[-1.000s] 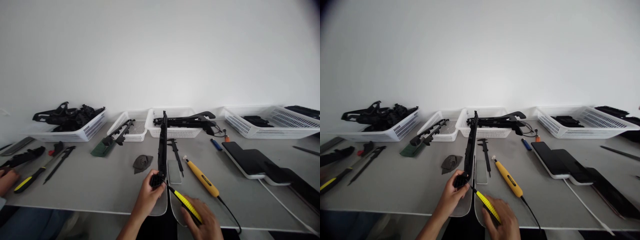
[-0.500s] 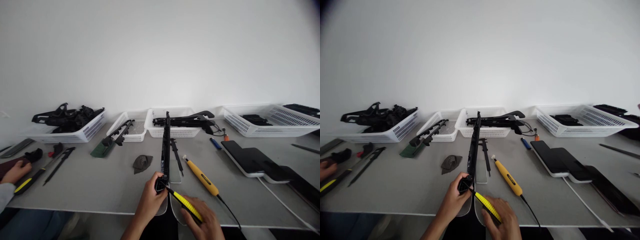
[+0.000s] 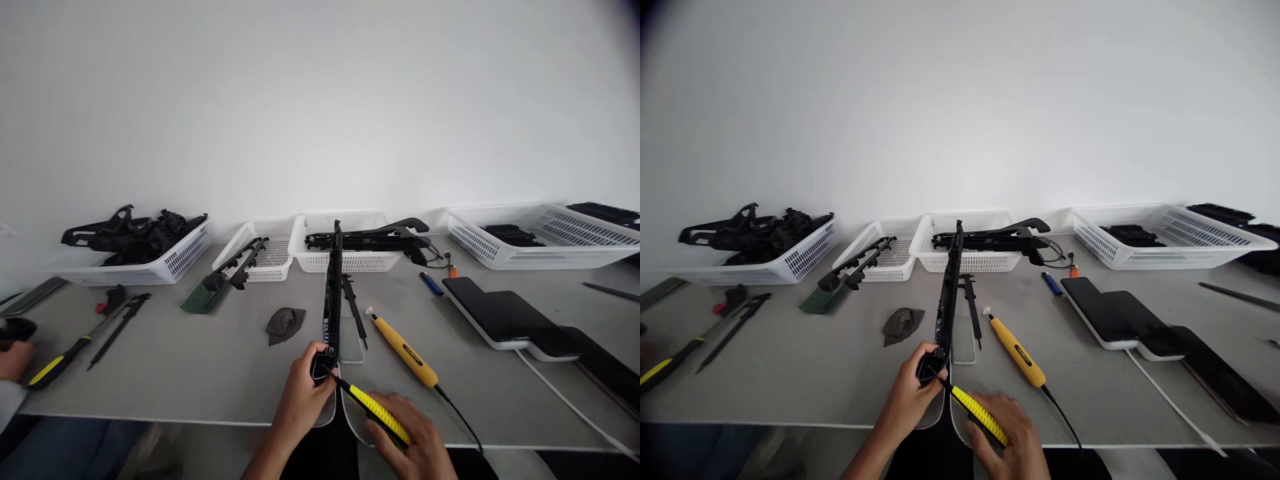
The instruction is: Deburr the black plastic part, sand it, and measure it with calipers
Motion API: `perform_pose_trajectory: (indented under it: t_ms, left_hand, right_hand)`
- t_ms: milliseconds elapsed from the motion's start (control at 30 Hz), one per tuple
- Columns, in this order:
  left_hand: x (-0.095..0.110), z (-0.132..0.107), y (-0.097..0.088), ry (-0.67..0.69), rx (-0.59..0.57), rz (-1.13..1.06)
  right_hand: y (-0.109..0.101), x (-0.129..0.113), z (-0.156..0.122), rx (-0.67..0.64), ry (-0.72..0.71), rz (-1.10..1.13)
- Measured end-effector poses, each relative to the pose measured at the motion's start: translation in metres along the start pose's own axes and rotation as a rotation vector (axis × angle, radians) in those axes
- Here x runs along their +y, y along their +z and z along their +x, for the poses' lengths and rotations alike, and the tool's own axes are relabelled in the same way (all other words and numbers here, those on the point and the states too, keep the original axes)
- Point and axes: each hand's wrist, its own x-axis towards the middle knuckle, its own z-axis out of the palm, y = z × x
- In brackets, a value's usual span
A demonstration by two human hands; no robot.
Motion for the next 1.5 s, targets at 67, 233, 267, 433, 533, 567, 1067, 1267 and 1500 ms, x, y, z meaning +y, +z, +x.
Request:
perform_pose_trajectory:
  t_ms: [67, 233, 267, 433, 533, 567, 1067, 1267, 1500]
  left_hand:
    - [-0.002, -0.001, -0.001, -0.013, 0.027, -0.012]
    - [-0.005, -0.001, -0.002, -0.029, 0.012, -0.043]
    - [-0.005, -0.001, -0.002, -0.027, 0.004, -0.041]
    - [-0.004, 0.0, -0.003, -0.037, 0.011, -0.074]
    - [-0.005, -0.001, -0.003, -0.046, 0.014, -0.096]
    - [-0.005, -0.001, -0.004, -0.048, 0.011, -0.102]
    - [-0.005, -0.001, -0.004, -0.042, 0.029, -0.177]
    - [-0.007, 0.001, -0.004, -0.029, 0.034, -0.133]
    - [-0.006, 0.0, -0.005, -0.04, 0.003, -0.156]
  right_hand:
    - [-0.002, -0.001, 0.001, -0.007, -0.031, -0.007]
    - [-0.002, 0.0, 0.002, -0.083, -0.096, -0.06]
    - [-0.001, 0.002, 0.001, -0.075, -0.095, -0.075]
    - [0.002, 0.008, -0.004, 0.002, -0.097, -0.096]
    - [0.002, 0.008, -0.004, 0.027, -0.094, -0.094]
    - [0.001, 0.008, -0.004, 0.012, -0.097, -0.087]
    - [0.004, 0.009, -0.005, 0.066, 0.002, -0.015]
    - [0.008, 0.007, -0.002, 0.079, 0.046, 0.05]
    - [0.018, 0.002, 0.002, 0.196, 0.099, 0.067]
